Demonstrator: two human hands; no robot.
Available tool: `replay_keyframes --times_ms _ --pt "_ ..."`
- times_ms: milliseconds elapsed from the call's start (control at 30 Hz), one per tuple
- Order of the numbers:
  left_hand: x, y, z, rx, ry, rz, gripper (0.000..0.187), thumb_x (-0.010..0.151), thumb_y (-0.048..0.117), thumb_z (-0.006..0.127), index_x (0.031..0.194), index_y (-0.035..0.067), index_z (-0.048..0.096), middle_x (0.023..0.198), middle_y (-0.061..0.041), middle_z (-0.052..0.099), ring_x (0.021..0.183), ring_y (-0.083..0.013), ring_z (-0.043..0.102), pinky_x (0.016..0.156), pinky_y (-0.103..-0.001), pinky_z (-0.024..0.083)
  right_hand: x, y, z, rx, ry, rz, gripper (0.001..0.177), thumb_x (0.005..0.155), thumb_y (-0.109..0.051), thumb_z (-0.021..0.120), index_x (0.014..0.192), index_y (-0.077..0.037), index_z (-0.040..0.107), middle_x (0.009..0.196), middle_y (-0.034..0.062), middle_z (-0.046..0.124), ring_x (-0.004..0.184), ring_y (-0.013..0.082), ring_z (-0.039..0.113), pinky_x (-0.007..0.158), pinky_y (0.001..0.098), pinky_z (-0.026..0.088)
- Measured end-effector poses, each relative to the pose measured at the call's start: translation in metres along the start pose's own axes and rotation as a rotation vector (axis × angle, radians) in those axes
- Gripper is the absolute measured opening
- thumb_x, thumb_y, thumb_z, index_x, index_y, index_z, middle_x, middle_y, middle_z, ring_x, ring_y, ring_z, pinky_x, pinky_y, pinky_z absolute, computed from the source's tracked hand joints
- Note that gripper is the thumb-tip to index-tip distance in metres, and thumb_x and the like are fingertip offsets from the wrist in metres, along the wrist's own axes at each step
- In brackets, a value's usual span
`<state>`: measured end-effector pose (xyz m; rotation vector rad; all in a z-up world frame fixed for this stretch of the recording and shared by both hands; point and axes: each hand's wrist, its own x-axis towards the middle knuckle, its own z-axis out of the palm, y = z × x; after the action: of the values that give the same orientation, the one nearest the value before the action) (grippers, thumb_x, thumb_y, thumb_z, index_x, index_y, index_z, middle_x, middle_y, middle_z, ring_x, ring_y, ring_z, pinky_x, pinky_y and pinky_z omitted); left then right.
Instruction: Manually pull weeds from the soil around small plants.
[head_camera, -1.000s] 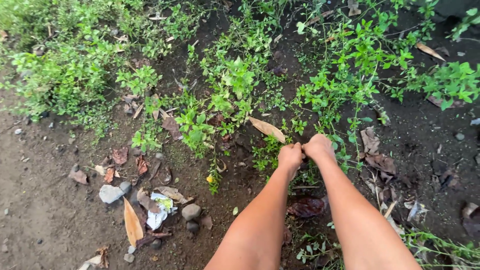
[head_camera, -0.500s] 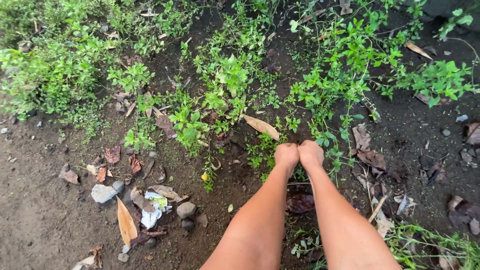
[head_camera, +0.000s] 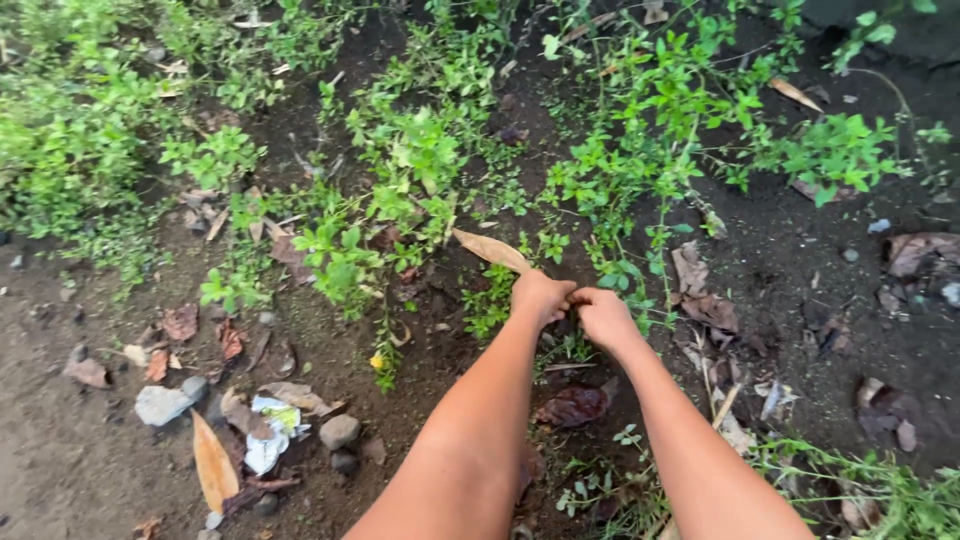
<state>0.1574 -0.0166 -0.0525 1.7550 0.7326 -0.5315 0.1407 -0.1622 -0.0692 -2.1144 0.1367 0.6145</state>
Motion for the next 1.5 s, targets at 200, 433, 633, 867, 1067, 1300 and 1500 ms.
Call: replay_keyframes --times_ms 200,433,633,867,1067,1300,1500 --pt "-0.002 0.014 -0.005 0.375 0.059 0.047 0.022 0.089 0.020 0.070 0.078 0.002 0.073 0.070 -0.010 0.073 0.056 -0.0190 0.068 0.054 -0.033 0.051 -0.010 0.013 0.002 0.620 -0.058 0.269 0.027 0.102 -0.012 0.053 0.118 0.006 0.065 0.097 0.0164 0.066 0.080 0.0273 0.063 0.072 0.0428 0.057" --pt "0.030 -0.003 -0.005 0.295 -0.085 0.070 0.024 0.089 0.016 0.062 0.087 -0.005 0.073 0.085 -0.020 0.076 0.070 -0.0329 0.076 0.059 -0.044 0.057 -0.007 -0.027 0.008 0.819 -0.119 0.389 0.032 0.106 -0.019 0.039 0.107 0.004 0.062 0.099 0.0207 0.071 0.090 0.0331 0.073 0.084 0.0455 0.062" --pt "0.012 -0.006 -0.006 0.747 0.032 0.350 0.036 0.089 0.032 0.064 0.103 0.002 0.075 0.112 -0.024 0.071 0.107 -0.0413 0.069 0.089 -0.048 0.056 0.018 -0.029 0.037 0.908 0.060 0.517 0.028 0.103 -0.031 0.055 0.098 -0.005 0.065 0.089 0.0091 0.070 0.077 0.0292 0.070 0.080 0.0531 0.060" --pt "-0.005 -0.025 -0.004 0.495 0.103 0.466 0.021 0.087 0.024 0.063 0.095 0.007 0.073 0.100 -0.022 0.073 0.096 -0.0402 0.071 0.086 -0.047 0.056 0.040 -0.008 0.060 1.069 0.211 0.542 0.018 0.088 -0.014 0.065 0.072 -0.007 0.061 0.070 0.0072 0.064 0.056 0.0261 0.063 0.054 0.0490 0.055" --pt "-0.009 -0.039 -0.002 0.435 0.131 0.484 0.020 0.087 0.023 0.064 0.092 0.006 0.071 0.096 -0.022 0.073 0.093 -0.0401 0.071 0.083 -0.046 0.056 0.025 -0.011 0.065 1.061 0.367 0.490 0.016 0.082 -0.006 0.068 0.068 -0.003 0.061 0.069 0.0095 0.064 0.053 0.0241 0.060 0.046 0.0473 0.054" --pt "-0.029 -0.032 -0.008 0.440 0.075 0.467 0.020 0.089 0.023 0.065 0.089 0.004 0.070 0.092 -0.023 0.073 0.089 -0.0395 0.072 0.081 -0.046 0.056 0.006 -0.012 0.056 1.035 0.277 0.424 0.014 0.084 -0.009 0.065 0.071 -0.004 0.062 0.069 0.0102 0.066 0.054 0.0263 0.064 0.047 0.0477 0.057" --pt "-0.003 -0.027 -0.021 0.553 0.134 0.794 0.024 0.092 0.028 0.073 0.083 0.006 0.074 0.081 -0.018 0.072 0.074 -0.0339 0.068 0.066 -0.044 0.055 -0.028 -0.053 0.014 0.917 0.079 0.360 0.019 0.092 -0.015 0.061 0.076 -0.005 0.062 0.072 0.0089 0.069 0.062 0.0265 0.072 0.061 0.0432 0.063"
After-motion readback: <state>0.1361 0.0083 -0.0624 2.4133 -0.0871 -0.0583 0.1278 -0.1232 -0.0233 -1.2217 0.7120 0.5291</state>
